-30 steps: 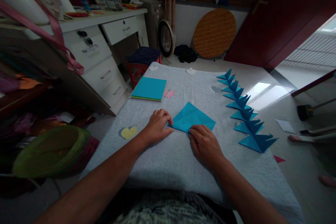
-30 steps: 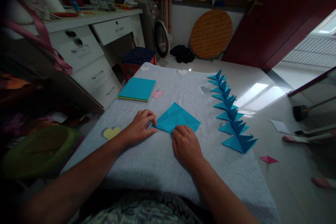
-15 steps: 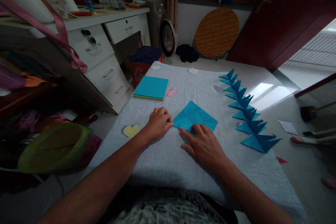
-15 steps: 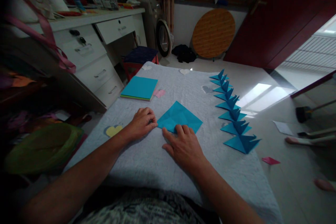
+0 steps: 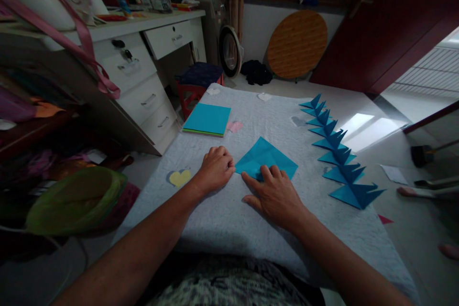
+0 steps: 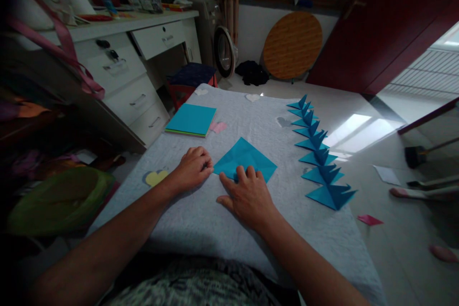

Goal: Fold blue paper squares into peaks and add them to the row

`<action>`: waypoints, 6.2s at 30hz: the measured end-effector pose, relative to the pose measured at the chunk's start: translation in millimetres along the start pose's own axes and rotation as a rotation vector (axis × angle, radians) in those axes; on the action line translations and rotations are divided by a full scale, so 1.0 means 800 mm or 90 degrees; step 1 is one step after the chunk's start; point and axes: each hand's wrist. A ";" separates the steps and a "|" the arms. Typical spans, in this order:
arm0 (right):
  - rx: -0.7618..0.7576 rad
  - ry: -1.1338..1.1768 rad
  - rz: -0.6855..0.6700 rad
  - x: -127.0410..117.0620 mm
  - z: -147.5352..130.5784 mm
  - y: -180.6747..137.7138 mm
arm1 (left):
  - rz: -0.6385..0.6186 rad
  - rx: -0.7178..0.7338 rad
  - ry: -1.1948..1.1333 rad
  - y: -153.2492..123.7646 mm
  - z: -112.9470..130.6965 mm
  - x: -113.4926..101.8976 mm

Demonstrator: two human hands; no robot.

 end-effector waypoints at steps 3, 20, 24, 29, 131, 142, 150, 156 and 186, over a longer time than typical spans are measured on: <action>0.009 0.004 -0.016 0.001 0.000 0.001 | -0.003 -0.014 0.021 -0.002 0.000 -0.001; 0.036 -0.008 -0.090 -0.005 -0.004 0.002 | -0.008 0.183 0.138 -0.049 0.022 -0.001; 0.032 -0.003 -0.075 -0.004 -0.003 0.001 | 0.016 0.223 0.155 -0.057 0.017 0.025; 0.034 0.039 -0.051 -0.004 0.005 -0.004 | 0.037 0.214 0.202 -0.057 0.017 0.029; 0.322 0.168 0.150 0.015 0.043 -0.043 | 0.006 0.144 0.045 -0.055 0.054 -0.005; 0.038 0.167 0.361 0.010 0.030 -0.050 | 0.031 0.197 -0.212 -0.028 0.073 0.007; 0.063 0.065 0.358 0.007 0.045 -0.064 | 0.020 0.210 -0.360 -0.023 0.037 -0.031; -0.010 0.062 0.334 0.011 0.040 -0.060 | -0.032 0.174 -0.343 -0.008 0.004 -0.017; 0.143 0.320 0.199 0.021 0.042 -0.032 | -0.050 0.114 -0.141 -0.024 -0.010 -0.012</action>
Point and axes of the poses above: each hand's wrist, its own y-axis towards the middle knuckle, its own x-axis out of the palm, z = x × y, and after that the axes turned 8 degrees about -x, right-handed
